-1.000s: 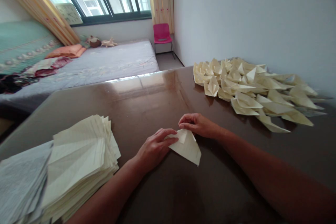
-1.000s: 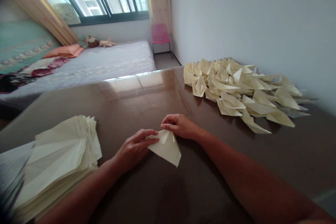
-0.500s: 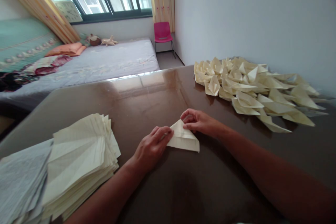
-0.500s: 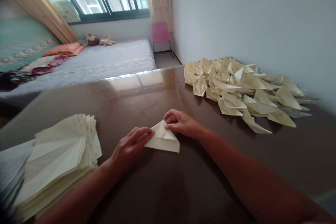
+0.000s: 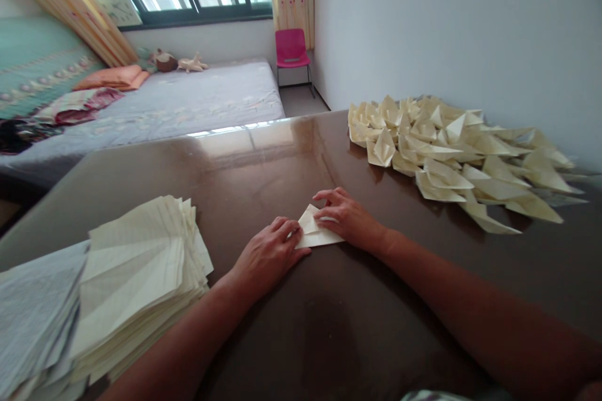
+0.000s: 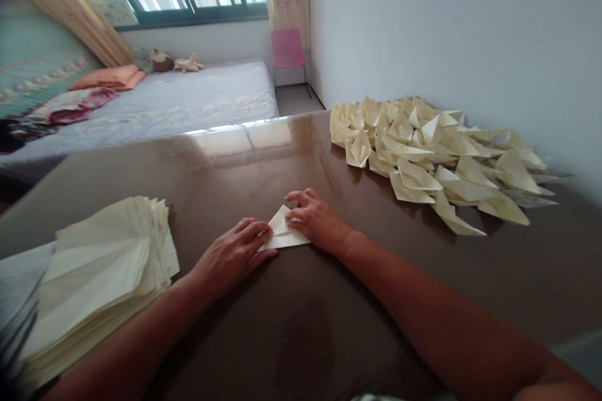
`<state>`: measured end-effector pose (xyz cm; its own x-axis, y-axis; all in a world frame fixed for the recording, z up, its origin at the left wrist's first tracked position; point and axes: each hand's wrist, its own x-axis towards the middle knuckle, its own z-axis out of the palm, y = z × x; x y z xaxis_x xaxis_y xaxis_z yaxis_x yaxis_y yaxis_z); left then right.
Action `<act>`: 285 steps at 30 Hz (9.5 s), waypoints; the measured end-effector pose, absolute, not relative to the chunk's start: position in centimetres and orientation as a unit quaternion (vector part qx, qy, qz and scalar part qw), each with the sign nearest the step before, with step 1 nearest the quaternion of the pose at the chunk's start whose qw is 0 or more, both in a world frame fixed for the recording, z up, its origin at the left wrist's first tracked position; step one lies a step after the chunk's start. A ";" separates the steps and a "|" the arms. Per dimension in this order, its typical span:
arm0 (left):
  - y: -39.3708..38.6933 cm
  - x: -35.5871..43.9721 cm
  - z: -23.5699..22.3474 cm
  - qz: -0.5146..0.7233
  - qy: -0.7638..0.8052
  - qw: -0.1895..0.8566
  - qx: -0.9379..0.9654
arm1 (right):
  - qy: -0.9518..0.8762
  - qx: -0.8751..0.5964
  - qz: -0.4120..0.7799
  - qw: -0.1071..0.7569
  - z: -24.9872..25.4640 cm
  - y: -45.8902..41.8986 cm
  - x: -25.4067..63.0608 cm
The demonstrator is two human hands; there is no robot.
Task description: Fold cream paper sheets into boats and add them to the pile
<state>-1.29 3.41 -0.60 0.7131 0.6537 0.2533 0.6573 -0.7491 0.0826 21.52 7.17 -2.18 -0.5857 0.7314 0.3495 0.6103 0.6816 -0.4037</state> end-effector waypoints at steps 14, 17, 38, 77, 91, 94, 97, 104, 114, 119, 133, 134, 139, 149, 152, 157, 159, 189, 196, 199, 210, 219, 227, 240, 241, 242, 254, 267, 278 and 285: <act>2.9 -1.0 -1.0 -0.135 -0.323 0.118 -0.929 | -0.936 -0.346 0.048 0.046 1.8 4.6 21.9; 2.8 -0.9 -0.8 -0.132 -0.317 0.127 -0.931 | -0.936 -0.348 0.038 0.037 1.9 4.4 21.6; 3.3 -1.2 -0.3 -0.143 -0.339 0.037 -0.929 | -0.935 -0.345 0.054 0.056 1.9 4.6 21.9; 3.4 -1.2 -0.3 -0.172 -0.321 0.064 -0.929 | -0.920 -0.386 0.054 0.049 2.1 5.0 22.1; 2.6 -0.6 -0.7 -0.169 -0.317 0.086 -0.929 | -0.914 -0.393 0.093 0.049 2.8 4.7 22.0; 2.5 -0.3 -1.1 -0.149 -0.322 0.086 -0.931 | -0.916 -0.384 0.103 0.045 3.0 4.4 21.9; 2.6 -0.3 -1.4 -0.134 -0.321 0.099 -0.932 | -0.916 -0.389 0.097 0.033 3.0 4.2 21.7; 2.7 -0.4 -0.9 -0.132 -0.317 0.128 -0.931 | -0.906 -0.411 0.066 0.073 2.4 3.9 21.2; 2.2 -0.3 -0.9 -0.137 -0.361 0.036 -0.922 | -0.940 -0.336 0.047 0.033 1.8 4.3 21.4; 3.0 -0.9 -0.8 -0.153 -0.399 -0.071 -0.901 | -0.914 -0.377 0.126 0.084 1.5 4.9 21.8; 3.8 -0.7 -1.8 -0.166 -0.498 -0.123 -0.842 | -0.837 -0.481 0.215 0.146 -0.2 5.7 21.6; 3.7 -0.7 -1.8 -0.167 -0.497 -0.119 -0.843 | -0.838 -0.485 0.208 0.138 -0.1 5.7 21.6; 3.5 -0.5 -1.9 -0.173 -0.487 -0.065 -0.854 | -0.842 -0.489 0.192 0.120 0.0 5.8 21.5; 1.6 0.4 -0.8 -0.113 -0.316 0.093 -0.938 | -0.854 -0.475 0.172 0.125 -0.5 6.1 21.5; 1.1 0.7 -1.1 -0.102 -0.308 0.102 -0.940 | -0.852 -0.476 0.175 0.126 -0.6 6.1 21.5; 1.1 0.8 -1.3 -0.051 -0.351 0.071 -0.932 | -0.852 -0.476 0.179 0.127 -0.6 6.1 21.5; 0.9 0.8 -1.0 -0.029 -0.367 0.074 -0.927 | -0.851 -0.477 0.180 0.128 -0.6 6.0 21.5; 0.3 1.0 -0.7 0.000 -0.393 0.110 -0.913 | -0.914 -0.401 -0.020 -0.060 3.2 1.0 20.4; 0.4 0.9 -0.3 0.026 -0.401 0.127 -0.907 | -0.886 -0.453 -0.025 -0.098 3.9 0.8 20.5; 0.3 1.0 -0.3 0.034 -0.405 0.126 -0.905 | -0.874 -0.473 -0.016 -0.111 4.1 0.7 20.6; 0.3 1.0 -0.2 0.017 -0.412 0.112 -0.904 | -0.882 -0.465 -0.026 -0.070 3.7 1.0 20.3; 1.5 0.4 -0.2 -0.039 -0.418 0.077 -0.904 | -0.862 -0.503 -0.024 -0.058 3.1 2.0 20.8; 1.9 0.0 -0.9 -0.061 -0.417 0.080 -0.903 | -0.863 -0.504 -0.014 -0.019 1.9 3.7 21.1; 2.1 0.3 -0.8 -0.018 -0.404 0.116 -0.907 | -0.852 -0.519 0.045 0.053 0.6 5.3 21.3; 2.1 0.3 -0.8 -0.013 -0.404 0.117 -0.907 | -0.850 -0.520 0.053 0.061 0.5 5.4 21.4; 2.1 0.4 -0.8 -0.010 -0.404 0.121 -0.907 | -0.849 -0.521 0.060 0.068 0.4 5.4 21.4; 2.8 0.4 -0.7 -0.016 -0.401 0.139 -0.905 | -0.836 -0.537 0.070 0.088 0.1 5.5 21.6; 3.1 -0.4 -1.0 -0.070 -0.388 0.158 -0.905 | -0.812 -0.523 0.192 0.174 -0.1 5.9 22.0; 2.5 -0.3 -0.9 -0.096 -0.361 0.145 -0.916 | -0.739 -0.511 0.374 0.230 -0.2 6.8 22.3; 4.1 -1.1 -2.1 -0.261 -0.475 -0.034 -0.840 | -0.732 -0.511 0.375 0.252 -0.1 6.8 22.2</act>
<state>-1.06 4.12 -2.14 0.4130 0.8148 0.4069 0.7798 -0.5472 0.3042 22.24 6.81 -0.05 -0.3514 0.9361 -0.0141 0.5583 0.1974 -0.8058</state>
